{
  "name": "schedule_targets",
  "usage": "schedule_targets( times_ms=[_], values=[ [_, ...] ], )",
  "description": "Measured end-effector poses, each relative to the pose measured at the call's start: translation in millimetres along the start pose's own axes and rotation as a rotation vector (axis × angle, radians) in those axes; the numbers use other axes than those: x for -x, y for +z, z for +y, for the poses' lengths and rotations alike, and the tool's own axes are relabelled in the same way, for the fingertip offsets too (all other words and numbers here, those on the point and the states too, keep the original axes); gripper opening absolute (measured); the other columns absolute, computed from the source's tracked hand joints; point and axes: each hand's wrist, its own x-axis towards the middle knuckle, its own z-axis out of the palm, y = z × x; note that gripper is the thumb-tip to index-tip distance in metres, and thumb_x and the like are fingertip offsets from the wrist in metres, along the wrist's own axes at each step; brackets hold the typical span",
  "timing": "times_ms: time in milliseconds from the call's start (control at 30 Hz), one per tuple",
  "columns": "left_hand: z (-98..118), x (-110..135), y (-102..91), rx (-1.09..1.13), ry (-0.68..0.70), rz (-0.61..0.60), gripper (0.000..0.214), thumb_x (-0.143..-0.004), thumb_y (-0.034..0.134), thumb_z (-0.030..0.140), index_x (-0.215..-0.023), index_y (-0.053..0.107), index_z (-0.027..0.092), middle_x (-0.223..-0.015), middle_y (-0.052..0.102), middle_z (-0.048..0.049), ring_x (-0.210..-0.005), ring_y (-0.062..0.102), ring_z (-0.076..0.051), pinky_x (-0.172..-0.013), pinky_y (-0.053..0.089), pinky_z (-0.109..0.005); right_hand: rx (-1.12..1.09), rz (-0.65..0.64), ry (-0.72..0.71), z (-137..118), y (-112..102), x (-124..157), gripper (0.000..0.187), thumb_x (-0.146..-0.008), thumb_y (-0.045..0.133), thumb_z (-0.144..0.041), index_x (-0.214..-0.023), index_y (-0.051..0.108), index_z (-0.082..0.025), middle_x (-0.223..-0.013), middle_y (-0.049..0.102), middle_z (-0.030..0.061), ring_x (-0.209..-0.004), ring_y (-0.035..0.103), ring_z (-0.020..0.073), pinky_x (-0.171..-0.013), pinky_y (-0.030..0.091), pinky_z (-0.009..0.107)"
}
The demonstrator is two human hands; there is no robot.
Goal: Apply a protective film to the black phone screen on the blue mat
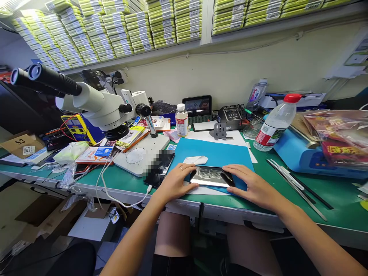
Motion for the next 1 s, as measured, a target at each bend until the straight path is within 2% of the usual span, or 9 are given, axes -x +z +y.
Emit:
schedule_targets(
  times_ms=[167,300,400,467,567,633,767,900,1000],
  values=[
    [-0.7,0.8,1.0,-0.027,0.047,0.038,0.034,-0.093,0.066,0.039,-0.124,0.064,0.024,-0.132,0.066,-0.0068,-0.121,0.058,-0.025,-0.103,0.049,-0.04,-0.029,0.032,0.001,-3.3,-3.9,0.5,0.052,-0.092,0.058,-0.057,-0.133,0.061,-0.025,-0.136,0.063,0.0111,-0.127,0.057,0.033,-0.106,0.05,0.05],
    [3.5,-6.9,-0.1,0.019,0.055,0.106,0.024,-0.099,0.057,0.038,-0.112,0.07,0.023,-0.113,0.075,-0.0055,-0.107,0.063,-0.023,-0.095,0.05,-0.036,-0.098,0.112,-0.031,-1.6,-4.8,-1.9,0.044,-0.096,0.052,-0.054,-0.128,0.064,-0.026,-0.126,0.07,0.0097,-0.119,0.063,0.0311,-0.101,0.053,0.048],
    [8.1,-20.9,0.9,0.078,-0.012,0.143,0.029,-0.101,0.05,0.038,-0.098,0.075,0.023,-0.097,0.077,-0.0038,-0.092,0.067,-0.021,-0.087,0.05,-0.033,-0.137,0.234,-0.012,-0.2,-1.3,-4.2,0.049,-0.097,0.05,-0.051,-0.141,0.051,-0.029,-0.126,0.069,0.0081,-0.114,0.066,0.0294,-0.095,0.057,0.046],
    [9.3,-31.0,3.2,0.137,-0.092,0.158,0.036,-0.103,0.046,0.038,-0.089,0.075,0.022,-0.089,0.077,-0.0023,-0.083,0.068,-0.019,-0.081,0.05,-0.029,-0.126,0.26,0.007,-0.3,2.2,-5.6,0.058,-0.096,0.054,-0.051,-0.149,0.041,-0.03,-0.129,0.066,0.0092,-0.111,0.067,0.0286,-0.088,0.06,0.044],
    [7.4,-40.6,7.7,0.158,-0.186,0.177,0.042,-0.104,0.043,0.038,-0.082,0.074,0.02,-0.08,0.076,-0.001,-0.072,0.067,-0.017,-0.07,0.049,-0.026,-0.061,0.198,-0.015,-1.0,6.4,-7.3,0.064,-0.095,0.056,-0.052,-0.151,0.036,-0.03,-0.13,0.062,0.0102,-0.112,0.065,0.0284,-0.093,0.058,0.046],
    [5.3,-41.6,10.3,0.119,-0.215,0.201,0.036,-0.102,0.047,0.036,-0.083,0.074,0.02,-0.078,0.074,-0.0017,-0.072,0.065,-0.018,-0.069,0.048,-0.027,-0.019,0.157,-0.023,-0.9,7.3,-7.9,0.063,-0.095,0.055,-0.054,-0.151,0.037,-0.031,-0.129,0.062,0.01,-0.118,0.061,0.0292,-0.101,0.053,0.048],
    [2.7,-38.0,14.6,0.043,-0.237,0.236,0.024,-0.097,0.055,0.031,-0.091,0.075,0.02,-0.083,0.071,-0.0038,-0.083,0.063,-0.021,-0.077,0.046,-0.031,0.008,0.099,0.038,0.1,5.6,-7.9,0.067,-0.092,0.055,-0.06,-0.15,0.041,-0.03,-0.132,0.059,0.0108,-0.123,0.057,0.0312,-0.103,0.051,0.048],
    [1.3,-38.4,19.1,0.0,-0.245,0.232,0.025,-0.098,0.055,0.033,-0.091,0.076,0.02,-0.085,0.069,-0.0044,-0.089,0.064,-0.022,-0.082,0.047,-0.033,-0.006,0.026,0.089,-0.9,3.6,-8.5,0.08,-0.085,0.06,-0.068,-0.152,0.038,-0.031,-0.133,0.057,0.011,-0.124,0.055,0.034,-0.102,0.05,0.05],
    [0.5,-39.0,19.8,-0.016,-0.24,0.22,0.025,-0.099,0.054,0.034,-0.095,0.075,0.021,-0.087,0.068,-0.0045,-0.093,0.064,-0.023,-0.084,0.048,-0.034,-0.027,-0.001,0.113,-2.6,2.1,-9.5,0.08,-0.084,0.06,-0.07,-0.15,0.041,-0.03,-0.13,0.057,0.0116,-0.123,0.054,0.0345,-0.103,0.049,0.052]
  ],
)
